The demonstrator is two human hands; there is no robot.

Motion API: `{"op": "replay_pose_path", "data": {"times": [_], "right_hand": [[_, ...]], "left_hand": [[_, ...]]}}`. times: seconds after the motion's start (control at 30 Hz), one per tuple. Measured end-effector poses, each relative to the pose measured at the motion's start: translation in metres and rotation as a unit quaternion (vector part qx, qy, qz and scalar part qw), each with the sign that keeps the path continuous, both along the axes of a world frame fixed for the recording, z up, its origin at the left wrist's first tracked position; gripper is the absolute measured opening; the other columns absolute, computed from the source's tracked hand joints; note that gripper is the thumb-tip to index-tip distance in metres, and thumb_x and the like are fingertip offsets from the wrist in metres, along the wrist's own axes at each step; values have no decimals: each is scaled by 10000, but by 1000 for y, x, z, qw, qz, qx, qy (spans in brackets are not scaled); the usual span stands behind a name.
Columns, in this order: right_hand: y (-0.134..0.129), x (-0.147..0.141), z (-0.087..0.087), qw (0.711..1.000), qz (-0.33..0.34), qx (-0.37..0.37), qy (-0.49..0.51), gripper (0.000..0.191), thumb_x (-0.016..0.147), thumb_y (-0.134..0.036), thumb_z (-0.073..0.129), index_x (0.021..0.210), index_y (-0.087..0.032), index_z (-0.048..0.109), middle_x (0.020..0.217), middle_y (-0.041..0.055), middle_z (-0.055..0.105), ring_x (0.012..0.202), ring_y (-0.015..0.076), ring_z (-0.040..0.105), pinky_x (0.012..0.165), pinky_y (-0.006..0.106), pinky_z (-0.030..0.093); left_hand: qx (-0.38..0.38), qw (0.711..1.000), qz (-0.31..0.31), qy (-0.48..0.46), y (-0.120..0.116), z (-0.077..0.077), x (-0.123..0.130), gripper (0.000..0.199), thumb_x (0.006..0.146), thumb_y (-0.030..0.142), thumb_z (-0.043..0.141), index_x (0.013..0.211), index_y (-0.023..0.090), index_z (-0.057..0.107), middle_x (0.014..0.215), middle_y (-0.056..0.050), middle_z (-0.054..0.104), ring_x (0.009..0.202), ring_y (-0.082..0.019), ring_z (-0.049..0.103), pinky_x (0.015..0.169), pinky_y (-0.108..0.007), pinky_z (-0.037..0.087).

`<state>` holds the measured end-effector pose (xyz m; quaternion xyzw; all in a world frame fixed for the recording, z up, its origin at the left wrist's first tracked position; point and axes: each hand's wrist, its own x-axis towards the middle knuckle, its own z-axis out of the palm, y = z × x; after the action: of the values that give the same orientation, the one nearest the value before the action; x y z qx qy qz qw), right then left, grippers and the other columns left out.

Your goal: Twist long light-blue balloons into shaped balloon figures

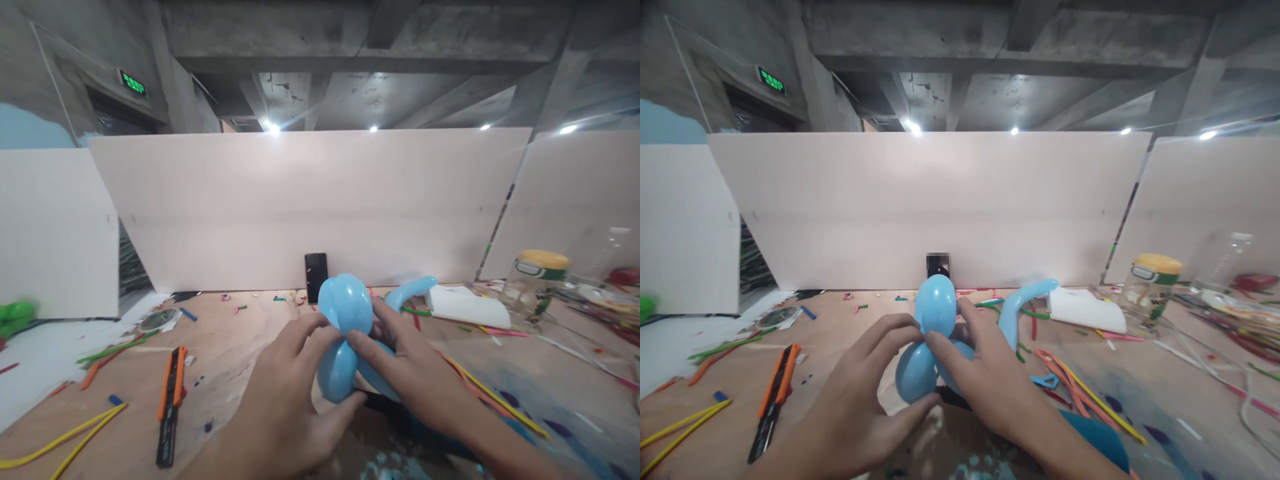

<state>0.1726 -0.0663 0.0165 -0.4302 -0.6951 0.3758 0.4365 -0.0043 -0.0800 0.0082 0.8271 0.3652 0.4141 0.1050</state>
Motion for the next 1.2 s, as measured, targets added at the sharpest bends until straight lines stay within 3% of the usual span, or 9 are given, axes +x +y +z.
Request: {"op": "replay_pose_path", "data": {"times": [0.07,0.17,0.33,0.57,0.7,0.9,1.03,1.1,1.2], "right_hand": [[0,4,1,1000,10,-19,15,437,850,-526,502,1195,-258,517,1090,59,609,972,225,592,855,387,482],[1,12,1,998,6,-57,18,506,858,-573,444,1267,-278,482,1094,75,624,919,240,615,761,387,508],[1,16,-4,998,4,-64,8,555,870,-601,382,1306,-267,458,1017,94,654,876,248,633,701,375,519],[-3,13,-3,998,0,-49,26,563,876,-607,360,1297,-246,457,942,88,670,888,255,633,752,406,515],[-3,13,-2,999,-11,-29,11,560,872,-597,390,1319,-261,427,997,90,659,969,270,610,789,422,507],[-5,8,0,1000,-1,-2,0,476,895,-523,417,1297,-269,399,1152,70,592,1116,249,527,882,390,459],[-1,3,0,989,-11,99,-108,356,862,-347,519,1184,-234,419,1080,69,603,966,228,567,795,346,451],[10,1,0,969,-47,149,-194,350,823,-266,534,1145,-195,418,986,84,620,856,235,576,705,336,429],[34,0,3,931,-130,169,-297,286,776,-232,534,1041,-161,452,858,85,627,757,241,575,609,305,365]], "left_hand": [[-7,1000,-16,-16,1,3,-2,328,730,164,590,1046,248,568,1133,-79,561,1058,-246,521,901,-373,437],[-64,996,-38,-44,4,13,-9,329,688,74,525,969,237,578,1013,-46,601,955,-221,556,850,-348,452],[-219,971,-71,-65,7,25,-22,246,706,173,536,943,203,592,869,-32,611,783,-189,557,691,-298,461],[-310,931,-141,-131,17,16,-29,309,741,348,571,1013,210,624,854,-36,622,735,-180,560,597,-258,435],[-373,891,-177,-186,21,11,-30,346,744,377,573,1029,192,636,792,-45,632,686,-175,571,549,-244,428],[-403,859,-213,-231,23,11,-24,324,729,381,573,960,159,622,758,-48,631,595,-147,569,515,-240,425],[-420,855,-159,-259,24,6,-16,304,819,415,497,1037,205,461,722,-16,606,566,-145,569,517,-253,429],[-405,871,-120,-251,26,4,-10,328,841,421,495,1077,218,391,690,6,580,597,-148,570,540,-252,426],[-386,892,-112,-207,36,5,0,368,823,415,537,1074,199,376,670,20,552,600,-136,545,560,-253,417]]}}
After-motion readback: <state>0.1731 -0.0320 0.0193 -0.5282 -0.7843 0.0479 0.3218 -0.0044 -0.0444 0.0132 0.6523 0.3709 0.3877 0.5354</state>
